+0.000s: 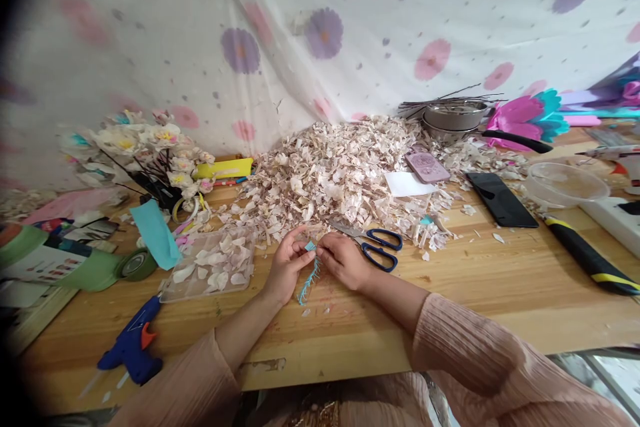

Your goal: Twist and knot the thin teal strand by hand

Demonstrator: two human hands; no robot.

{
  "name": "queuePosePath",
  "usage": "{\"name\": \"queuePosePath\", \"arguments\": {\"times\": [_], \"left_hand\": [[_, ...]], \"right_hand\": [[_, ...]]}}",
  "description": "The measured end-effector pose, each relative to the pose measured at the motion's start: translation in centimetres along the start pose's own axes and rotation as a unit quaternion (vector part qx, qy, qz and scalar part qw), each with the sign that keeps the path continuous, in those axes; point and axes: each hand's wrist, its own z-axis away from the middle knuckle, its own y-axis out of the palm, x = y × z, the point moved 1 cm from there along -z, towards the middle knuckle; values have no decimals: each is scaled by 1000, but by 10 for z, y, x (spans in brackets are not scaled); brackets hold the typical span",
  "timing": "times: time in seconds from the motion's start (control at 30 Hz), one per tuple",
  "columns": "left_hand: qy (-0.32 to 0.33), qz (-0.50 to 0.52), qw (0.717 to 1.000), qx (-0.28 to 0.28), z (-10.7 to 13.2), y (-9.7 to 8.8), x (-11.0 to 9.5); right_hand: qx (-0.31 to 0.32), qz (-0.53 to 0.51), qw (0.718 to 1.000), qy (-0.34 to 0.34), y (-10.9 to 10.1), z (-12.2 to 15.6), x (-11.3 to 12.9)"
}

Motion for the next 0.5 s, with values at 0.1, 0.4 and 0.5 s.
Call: {"name": "queuePosePath", "arguments": {"times": [0.1, 0.4, 0.5], "left_hand": [[4, -14, 1000, -2, 0, 0, 0], [4, -22, 1000, -16, 1, 2, -1], [5, -23, 999, -25, 1, 1, 0]], "right_hand": [[4, 8, 1000, -1, 1, -1, -1], [-16, 11, 999, 28, 4, -1, -3], [-17, -1, 999, 33, 3, 0, -3]]}}
